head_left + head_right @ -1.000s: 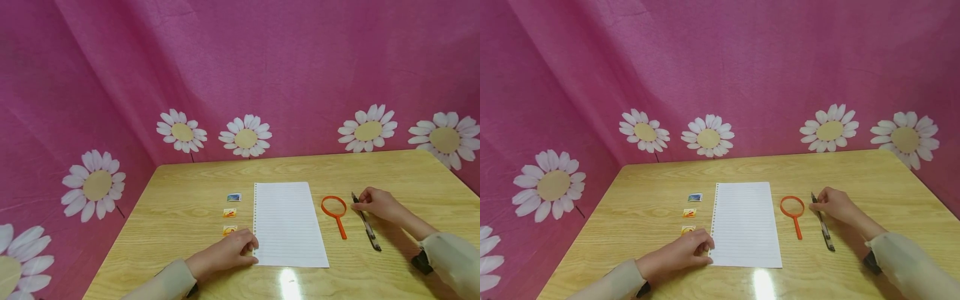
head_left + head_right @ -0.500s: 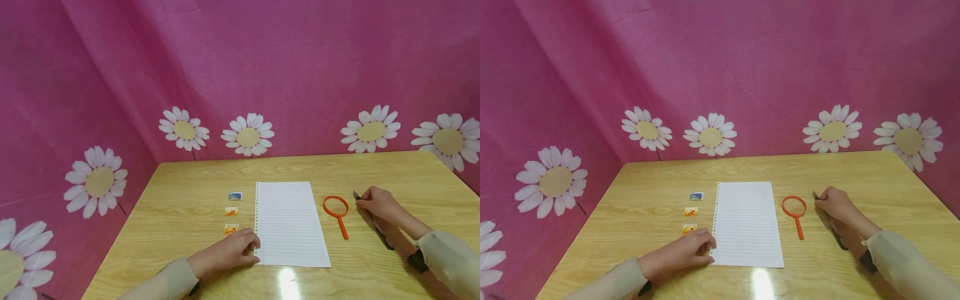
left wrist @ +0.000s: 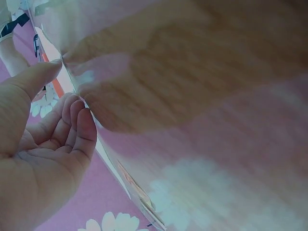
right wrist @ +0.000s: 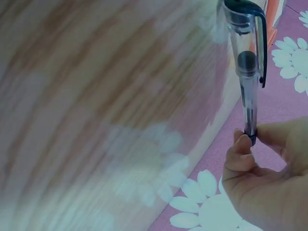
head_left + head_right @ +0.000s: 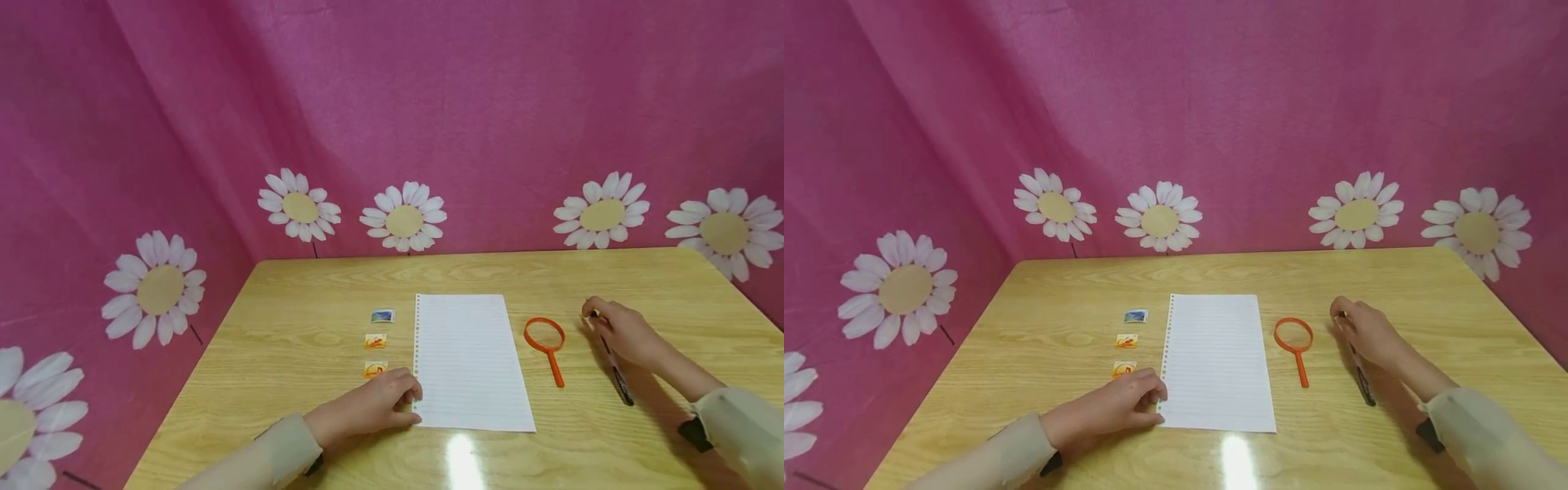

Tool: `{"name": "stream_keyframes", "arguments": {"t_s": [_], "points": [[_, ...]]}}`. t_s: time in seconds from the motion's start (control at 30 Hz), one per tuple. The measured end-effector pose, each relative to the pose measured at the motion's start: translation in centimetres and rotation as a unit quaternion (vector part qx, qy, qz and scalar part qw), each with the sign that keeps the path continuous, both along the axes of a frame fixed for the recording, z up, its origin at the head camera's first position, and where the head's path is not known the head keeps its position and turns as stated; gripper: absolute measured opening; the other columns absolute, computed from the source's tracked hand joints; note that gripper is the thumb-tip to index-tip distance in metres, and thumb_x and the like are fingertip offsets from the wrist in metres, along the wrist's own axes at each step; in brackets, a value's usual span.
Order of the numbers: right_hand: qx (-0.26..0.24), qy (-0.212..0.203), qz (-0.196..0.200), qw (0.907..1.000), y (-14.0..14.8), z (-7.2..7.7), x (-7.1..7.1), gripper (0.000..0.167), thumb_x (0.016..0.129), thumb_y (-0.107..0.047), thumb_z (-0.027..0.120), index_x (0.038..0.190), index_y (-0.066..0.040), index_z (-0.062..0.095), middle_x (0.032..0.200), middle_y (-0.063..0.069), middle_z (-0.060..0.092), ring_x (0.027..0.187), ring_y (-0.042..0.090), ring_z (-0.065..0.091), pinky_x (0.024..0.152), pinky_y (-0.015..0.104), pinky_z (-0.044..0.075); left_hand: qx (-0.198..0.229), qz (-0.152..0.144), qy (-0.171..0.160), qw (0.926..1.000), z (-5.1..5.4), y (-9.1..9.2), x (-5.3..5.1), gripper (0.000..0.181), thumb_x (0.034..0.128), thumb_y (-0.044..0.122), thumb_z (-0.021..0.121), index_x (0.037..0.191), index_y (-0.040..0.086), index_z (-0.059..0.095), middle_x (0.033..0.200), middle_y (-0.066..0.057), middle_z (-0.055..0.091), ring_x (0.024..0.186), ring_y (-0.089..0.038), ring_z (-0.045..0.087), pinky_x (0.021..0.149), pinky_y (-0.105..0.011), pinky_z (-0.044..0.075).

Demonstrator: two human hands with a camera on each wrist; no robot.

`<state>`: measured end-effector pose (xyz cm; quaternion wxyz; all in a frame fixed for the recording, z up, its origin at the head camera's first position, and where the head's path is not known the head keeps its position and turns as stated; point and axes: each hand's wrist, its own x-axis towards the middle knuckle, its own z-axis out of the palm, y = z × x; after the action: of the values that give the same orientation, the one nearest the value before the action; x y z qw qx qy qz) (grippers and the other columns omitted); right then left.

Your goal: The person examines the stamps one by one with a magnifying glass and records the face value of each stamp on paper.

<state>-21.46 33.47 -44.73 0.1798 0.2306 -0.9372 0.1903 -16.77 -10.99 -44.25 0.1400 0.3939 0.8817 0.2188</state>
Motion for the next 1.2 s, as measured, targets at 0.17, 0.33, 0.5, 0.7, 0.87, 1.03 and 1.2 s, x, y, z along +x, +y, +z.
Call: {"name": "stream_keyframes", "arguments": {"t_s": [0.17, 0.33, 0.5, 0.7, 0.87, 1.03, 1.2], "points": [[0.004, 0.018, 0.013, 0.9997, 0.1, 0.2, 0.2, 0.022, 0.085, 0.014, 0.061, 0.093, -0.006, 0.057, 0.071, -0.003, 0.053, 0.063, -0.002, 0.032, 0.055, 0.021, 0.030, 0.002, -0.007, 0.015, 0.9999, -0.1, 0.1, 0.0, 0.020, 0.0889, 0.025, 0.073, 0.100, 0.011, 0.062, 0.088, 0.006, 0.052, 0.077, 0.001, 0.042, 0.071, -0.011, 0.040], [0.017, 0.045, 0.038, 0.9981, 0.7, 0.3, 0.7, 0.031, 0.077, 0.020, 0.064, 0.098, -0.003, 0.060, 0.078, 0.000, 0.058, 0.065, -0.002, 0.038, 0.056, 0.020, 0.034, 0.004, -0.016, 0.021, 0.9996, -0.1, 0.1, 0.1, 0.021, 0.0889, 0.024, 0.073, 0.099, 0.010, 0.062, 0.088, 0.004, 0.052, 0.078, 0.001, 0.042, 0.071, -0.011, 0.040], [0.101, 0.097, 0.050, 0.9890, 1.6, 0.3, 1.3, 0.049, 0.061, 0.020, 0.075, 0.102, -0.003, 0.061, 0.084, 0.005, 0.059, 0.066, 0.010, 0.051, 0.052, 0.025, 0.044, -0.002, -0.013, 0.016, 0.9998, 0.2, 0.2, 0.3, 0.021, 0.0891, 0.024, 0.072, 0.100, 0.010, 0.061, 0.088, 0.004, 0.051, 0.079, 0.001, 0.041, 0.071, -0.012, 0.040], [0.156, 0.128, 0.045, 0.9784, 2.3, 0.2, 1.9, 0.052, 0.057, 0.011, 0.081, 0.102, -0.005, 0.061, 0.080, 0.005, 0.057, 0.065, 0.014, 0.053, 0.049, 0.028, 0.046, -0.021, -0.006, 0.021, 0.9995, 0.4, 0.3, 0.4, 0.022, 0.0892, 0.028, 0.072, 0.101, 0.012, 0.062, 0.091, 0.007, 0.050, 0.079, 0.001, 0.041, 0.072, -0.011, 0.039], [0.085, 0.086, 0.027, 0.9922, 2.1, 0.7, 2.5, 0.046, 0.068, 0.009, 0.079, 0.106, -0.007, 0.058, 0.080, -0.001, 0.063, 0.069, 0.002, 0.055, 0.054, 0.023, 0.047, -0.020, -0.012, 0.027, 0.9994, 0.4, 0.3, 0.5, 0.022, 0.0891, 0.027, 0.072, 0.101, 0.011, 0.061, 0.093, 0.005, 0.053, 0.079, 0.000, 0.041, 0.073, -0.012, 0.039], [-0.085, 0.013, 0.011, 0.9962, 0.2, 2.1, 2.8, 0.025, 0.087, 0.004, 0.067, 0.108, -0.007, 0.058, 0.077, -0.005, 0.068, 0.066, -0.008, 0.057, 0.055, 0.011, 0.042, -0.026, -0.010, 0.021, 0.9994, 0.5, 0.3, 0.6, 0.022, 0.0898, 0.027, 0.072, 0.102, 0.012, 0.061, 0.096, 0.005, 0.054, 0.081, 0.000, 0.041, 0.075, -0.012, 0.040], [-0.225, -0.065, 0.021, 0.9719, -2.0, 3.6, 3.0, 0.011, 0.098, -0.003, 0.055, 0.108, 0.000, 0.058, 0.075, -0.015, 0.063, 0.060, 0.003, 0.057, 0.049, 0.022, 0.039, -0.027, -0.007, 0.016, 0.9995, 0.5, 0.3, 0.7, 0.022, 0.0902, 0.028, 0.071, 0.103, 0.012, 0.062, 0.097, 0.006, 0.054, 0.081, 0.000, 0.042, 0.076, -0.011, 0.041]]}}
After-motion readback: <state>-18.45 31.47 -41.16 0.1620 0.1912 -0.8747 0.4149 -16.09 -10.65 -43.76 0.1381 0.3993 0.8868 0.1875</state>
